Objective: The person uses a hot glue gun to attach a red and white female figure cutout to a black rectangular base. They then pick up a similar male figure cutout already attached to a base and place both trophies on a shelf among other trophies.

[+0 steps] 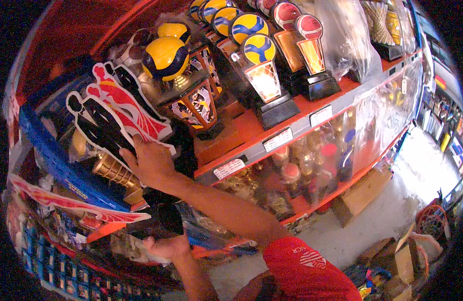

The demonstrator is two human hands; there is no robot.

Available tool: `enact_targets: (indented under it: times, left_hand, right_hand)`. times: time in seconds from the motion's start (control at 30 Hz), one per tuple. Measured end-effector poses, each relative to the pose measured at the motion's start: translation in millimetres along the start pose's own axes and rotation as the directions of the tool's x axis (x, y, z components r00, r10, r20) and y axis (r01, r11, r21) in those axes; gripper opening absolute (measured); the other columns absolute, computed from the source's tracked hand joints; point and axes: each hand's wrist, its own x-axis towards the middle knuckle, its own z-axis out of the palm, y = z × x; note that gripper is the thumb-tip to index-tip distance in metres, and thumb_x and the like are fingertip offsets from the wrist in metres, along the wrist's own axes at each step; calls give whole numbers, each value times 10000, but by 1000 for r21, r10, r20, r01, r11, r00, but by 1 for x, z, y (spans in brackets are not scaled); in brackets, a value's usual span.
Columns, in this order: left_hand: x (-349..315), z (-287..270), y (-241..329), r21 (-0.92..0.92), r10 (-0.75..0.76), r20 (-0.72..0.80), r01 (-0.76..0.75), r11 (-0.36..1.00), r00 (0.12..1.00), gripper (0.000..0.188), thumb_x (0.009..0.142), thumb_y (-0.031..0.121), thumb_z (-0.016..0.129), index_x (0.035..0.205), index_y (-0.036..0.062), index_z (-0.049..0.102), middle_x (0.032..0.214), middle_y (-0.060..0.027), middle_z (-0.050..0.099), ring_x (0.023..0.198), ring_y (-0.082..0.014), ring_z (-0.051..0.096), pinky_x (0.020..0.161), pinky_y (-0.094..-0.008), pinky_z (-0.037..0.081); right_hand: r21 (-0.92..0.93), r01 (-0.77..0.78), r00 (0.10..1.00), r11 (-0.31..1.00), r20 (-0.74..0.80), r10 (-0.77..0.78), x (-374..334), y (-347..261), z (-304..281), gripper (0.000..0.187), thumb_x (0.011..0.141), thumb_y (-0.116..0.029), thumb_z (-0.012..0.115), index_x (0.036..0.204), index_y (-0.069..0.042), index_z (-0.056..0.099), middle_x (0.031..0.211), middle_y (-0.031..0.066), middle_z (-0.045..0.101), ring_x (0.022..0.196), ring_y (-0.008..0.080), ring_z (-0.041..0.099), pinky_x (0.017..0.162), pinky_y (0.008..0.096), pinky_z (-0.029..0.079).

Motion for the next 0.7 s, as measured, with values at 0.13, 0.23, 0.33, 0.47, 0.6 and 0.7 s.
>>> enact_targets:
  times: [0.13, 0.23, 0.33, 0.47, 0.6, 0.7]
  left_hand:
    - [-3, -3, 6, -50, -72, -67, 69, 996, 995, 813, 665, 306, 627, 1413, 22, 483, 1328, -196, 585, 1235, -388, 561, 1128, -533, 390]
    - [-2, -7, 11, -77, -85, -102, 77, 994, 991, 802, 669, 302, 627, 1400, 6, 484, 1321, -199, 587, 1233, -393, 560, 1123, -542, 394]
    - [-1, -13, 14, -102, -105, -153, 90, 991, 983, 788, 670, 302, 633, 1386, 1, 496, 1313, -201, 594, 1234, -401, 559, 1121, -548, 397]
    - [1, -20, 18, -176, -110, -86, 94, 980, 990, 796, 676, 323, 663, 1394, 15, 508, 1352, -231, 575, 1289, -407, 531, 1133, -598, 371]
    - [4, -21, 18, -205, -130, -37, 120, 971, 991, 745, 675, 336, 675, 1362, 70, 561, 1335, -242, 588, 1263, -427, 551, 1129, -639, 357]
    - [4, -18, 17, -184, -121, -117, 98, 978, 986, 715, 661, 330, 657, 1344, 127, 596, 1315, -231, 610, 1248, -436, 563, 1112, -649, 371]
  right_hand:
    - [29, 127, 986, 992, -114, -123, -1, 5, 0, 405, 954, -381, 645, 1043, 13, 619, 846, 217, 653, 838, 427, 638, 746, 502, 502]
    - [38, 62, 998, 997, 17, -62, 3, 12, -5, 451, 925, -438, 664, 1041, -2, 677, 1032, 229, 596, 1035, 412, 554, 896, 499, 465]
    - [-19, 67, 995, 998, 70, -66, 6, 18, -8, 536, 898, -531, 655, 1073, -29, 722, 1181, 241, 526, 1158, 433, 481, 921, 536, 460]
    - [-141, 194, 978, 971, -53, -203, 14, 26, -8, 534, 843, -518, 739, 988, -4, 732, 1180, 244, 537, 1112, 421, 522, 963, 495, 439]
    - [356, -45, 960, 933, 274, -58, 31, 37, -2, 462, 923, -434, 682, 1114, -16, 720, 1116, 194, 687, 1082, 308, 627, 947, 430, 482]
    - [366, -170, 941, 915, 336, 40, 40, 44, 6, 452, 937, -425, 657, 1094, -7, 728, 868, 120, 739, 852, 212, 707, 811, 373, 531]
